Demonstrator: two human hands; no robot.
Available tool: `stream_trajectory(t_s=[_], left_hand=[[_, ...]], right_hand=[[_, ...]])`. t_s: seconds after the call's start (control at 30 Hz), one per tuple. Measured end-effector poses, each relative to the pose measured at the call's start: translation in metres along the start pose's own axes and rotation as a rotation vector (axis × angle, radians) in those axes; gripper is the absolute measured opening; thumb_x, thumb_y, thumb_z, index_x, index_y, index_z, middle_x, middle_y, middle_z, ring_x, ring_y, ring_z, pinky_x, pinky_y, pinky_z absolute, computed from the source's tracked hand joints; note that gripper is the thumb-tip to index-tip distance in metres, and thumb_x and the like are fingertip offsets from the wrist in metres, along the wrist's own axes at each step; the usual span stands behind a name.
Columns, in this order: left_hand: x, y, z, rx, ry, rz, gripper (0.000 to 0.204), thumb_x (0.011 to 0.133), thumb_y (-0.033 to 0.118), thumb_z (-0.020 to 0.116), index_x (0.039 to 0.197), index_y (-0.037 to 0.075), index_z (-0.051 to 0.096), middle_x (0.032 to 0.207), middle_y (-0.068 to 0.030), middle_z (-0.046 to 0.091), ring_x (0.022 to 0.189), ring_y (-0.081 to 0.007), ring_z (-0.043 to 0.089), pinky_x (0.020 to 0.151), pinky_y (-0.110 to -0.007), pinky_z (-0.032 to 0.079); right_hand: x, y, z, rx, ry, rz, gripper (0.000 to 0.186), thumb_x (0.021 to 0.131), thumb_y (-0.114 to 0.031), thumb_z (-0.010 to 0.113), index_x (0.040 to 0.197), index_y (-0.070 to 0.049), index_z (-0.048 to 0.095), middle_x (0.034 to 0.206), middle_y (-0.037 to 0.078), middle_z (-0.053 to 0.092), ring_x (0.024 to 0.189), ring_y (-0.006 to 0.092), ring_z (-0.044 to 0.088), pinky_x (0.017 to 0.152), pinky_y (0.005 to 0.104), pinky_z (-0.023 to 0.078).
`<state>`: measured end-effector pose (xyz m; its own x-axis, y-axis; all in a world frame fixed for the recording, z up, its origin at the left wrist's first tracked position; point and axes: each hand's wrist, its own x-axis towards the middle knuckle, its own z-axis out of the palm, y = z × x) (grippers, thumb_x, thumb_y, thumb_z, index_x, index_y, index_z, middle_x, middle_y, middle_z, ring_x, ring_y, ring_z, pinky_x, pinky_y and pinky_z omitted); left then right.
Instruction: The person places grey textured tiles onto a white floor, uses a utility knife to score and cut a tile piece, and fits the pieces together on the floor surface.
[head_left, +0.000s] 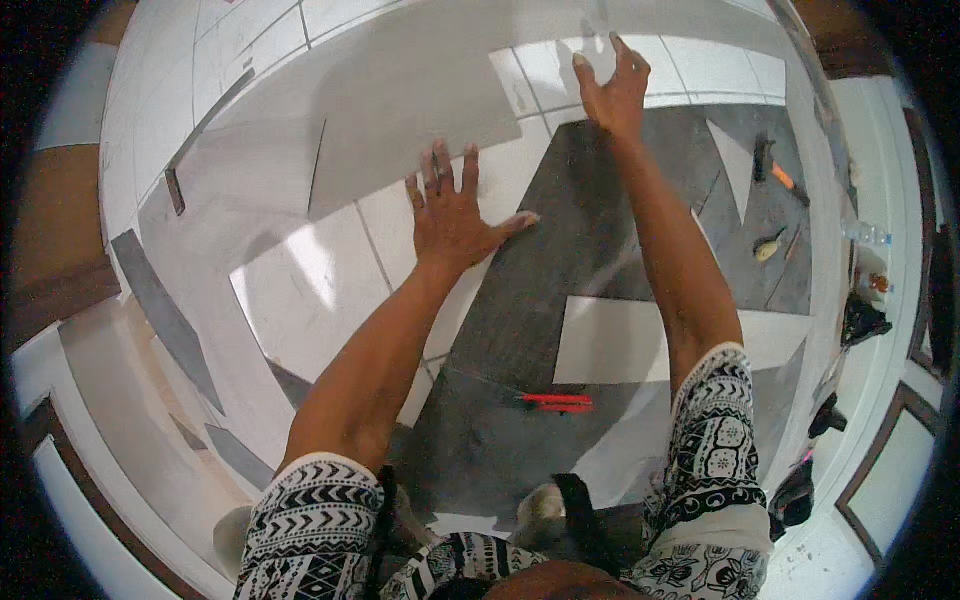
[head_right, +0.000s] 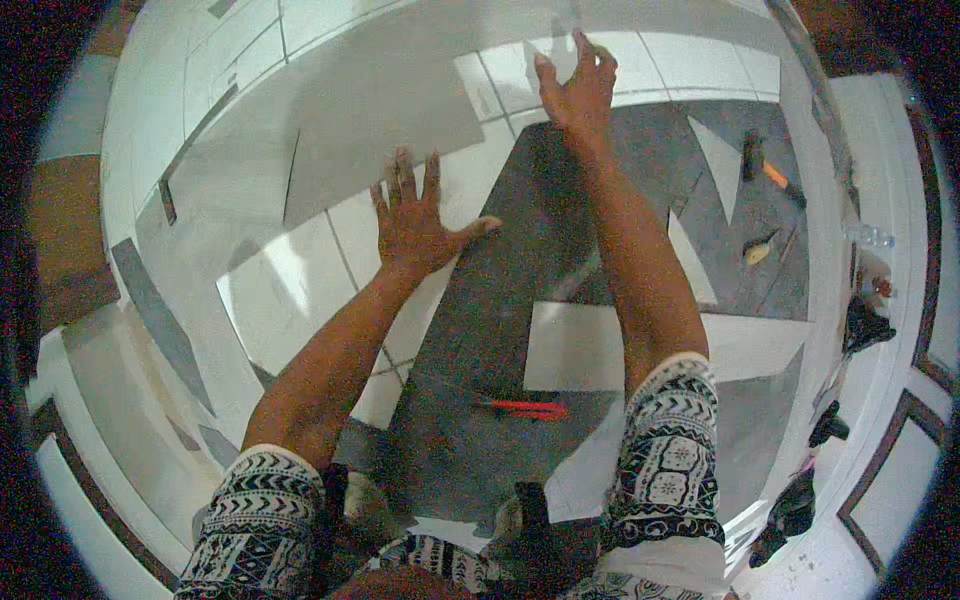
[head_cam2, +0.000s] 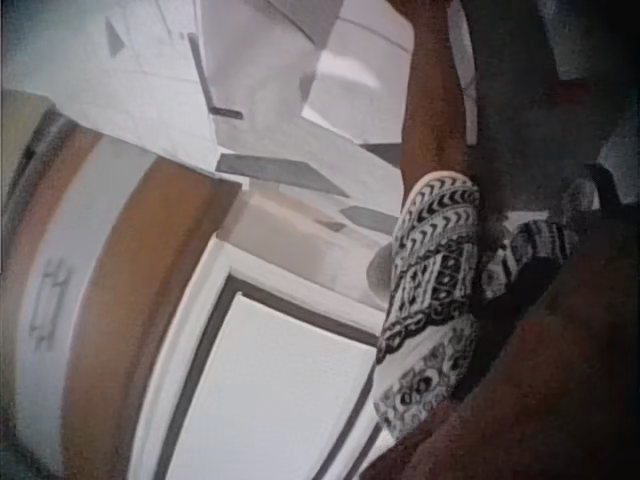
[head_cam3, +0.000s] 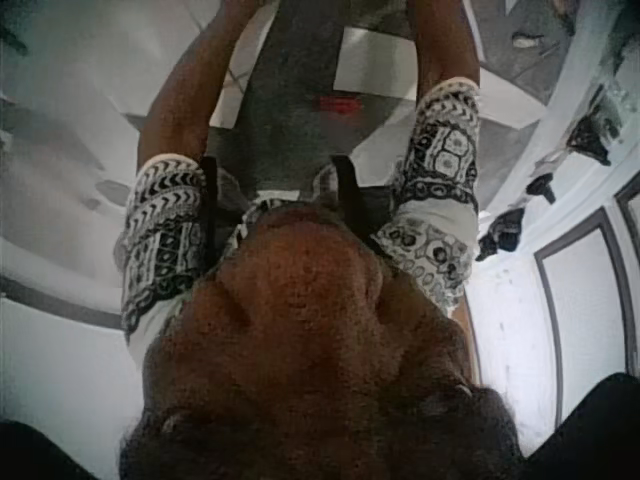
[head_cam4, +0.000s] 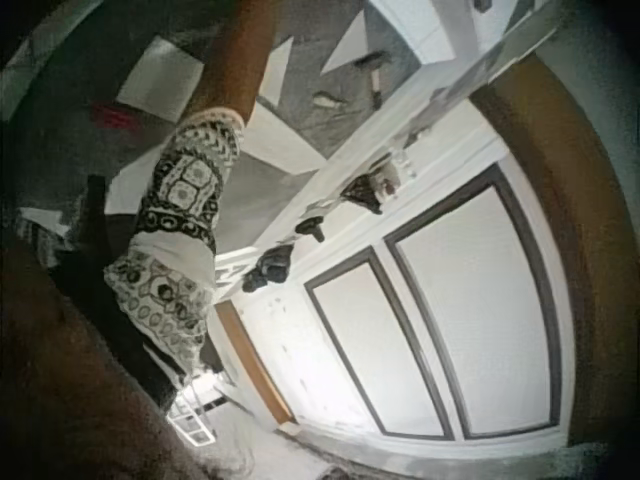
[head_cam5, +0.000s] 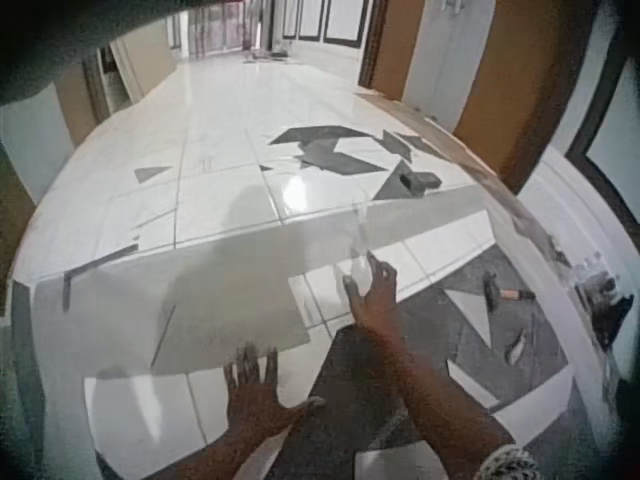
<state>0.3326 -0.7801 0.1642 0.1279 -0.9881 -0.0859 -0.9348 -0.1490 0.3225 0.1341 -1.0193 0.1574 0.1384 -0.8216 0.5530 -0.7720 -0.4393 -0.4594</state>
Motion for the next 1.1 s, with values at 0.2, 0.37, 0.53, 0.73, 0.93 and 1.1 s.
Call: stream_trajectory(t_s=[0.2, 0.37, 0.53, 0.73, 0.93, 1.1], left_hand=[[0.004, -0.017, -0.016, -0.001, -0.056, -0.049, 0.135, 0.069, 0.097, 0.053, 0.165, 0.009, 0.019, 0.170, -0.0284, 0.004, 0.158, -0.0443, 0.001, 0.123, -0.066, 0.004], [0.006, -0.022, -0.012, -0.015, -0.091, -0.063, 0.135, 0.069, 0.097, 0.053, 0.166, 0.012, 0.016, 0.170, -0.0287, 0.003, 0.158, -0.0456, 0.001, 0.123, -0.067, 0.004], [0.015, 0.000, -0.011, -0.068, -0.087, -0.010, 0.137, 0.067, 0.097, 0.055, 0.166, 0.012, 0.016, 0.169, -0.0299, 0.002, 0.158, -0.0466, 0.002, 0.122, -0.069, 0.004], [0.009, -0.004, -0.008, -0.095, -0.019, 0.020, 0.135, 0.067, 0.096, 0.058, 0.165, 0.010, 0.023, 0.168, -0.0309, 0.010, 0.157, -0.0473, 0.008, 0.121, -0.069, 0.007], [-0.003, -0.022, -0.005, -0.024, 0.027, -0.011, 0.133, 0.068, 0.096, 0.057, 0.164, 0.010, 0.024, 0.167, -0.0308, 0.016, 0.157, -0.0462, 0.009, 0.122, -0.068, 0.010], [0.000, -0.004, -0.005, -0.008, 0.064, 0.034, 0.131, 0.071, 0.097, 0.053, 0.164, 0.010, 0.024, 0.167, -0.0304, 0.016, 0.157, -0.0454, 0.012, 0.123, -0.066, 0.010]], right_hand=[[0.102, 0.044, 0.077, -0.505, -0.155, -0.150, 0.069, 0.088, -0.036, 0.068, 0.150, -0.010, 0.050, 0.134, 0.024, 0.061, 0.113, 0.0360, 0.064, 0.108, 0.0504, 0.045], [0.160, 0.079, 0.112, 0.026, -0.570, 0.128, 0.089, 0.086, -0.032, 0.067, 0.163, -0.021, 0.025, 0.160, 0.039, 0.020, 0.141, 0.0531, 0.039, 0.114, 0.0605, 0.038], [0.213, 0.153, 0.100, -0.430, -0.262, -0.094, 0.073, 0.091, -0.035, 0.067, 0.155, -0.015, 0.040, 0.142, 0.029, 0.056, 0.127, 0.0452, 0.058, 0.106, 0.0561, 0.045], [0.178, 0.112, 0.070, -0.018, -0.371, 0.039, 0.080, 0.093, -0.031, 0.065, 0.162, -0.016, 0.028, 0.157, 0.023, 0.041, 0.137, 0.0531, 0.044, 0.110, 0.0592, 0.043], [0.023, -0.096, -0.061, 0.341, -0.403, 0.103, 0.042, 0.107, -0.034, 0.055, 0.142, -0.011, 0.060, 0.103, 0.010, 0.070, 0.090, 0.0192, 0.065, 0.084, 0.0347, 0.052], [-0.112, -0.142, -0.172, 0.417, -0.448, 0.152, 0.050, 0.103, -0.016, 0.064, 0.147, -0.002, 0.045, 0.112, 0.018, 0.065, 0.104, 0.0230, 0.069, 0.086, 0.0355, 0.055]])
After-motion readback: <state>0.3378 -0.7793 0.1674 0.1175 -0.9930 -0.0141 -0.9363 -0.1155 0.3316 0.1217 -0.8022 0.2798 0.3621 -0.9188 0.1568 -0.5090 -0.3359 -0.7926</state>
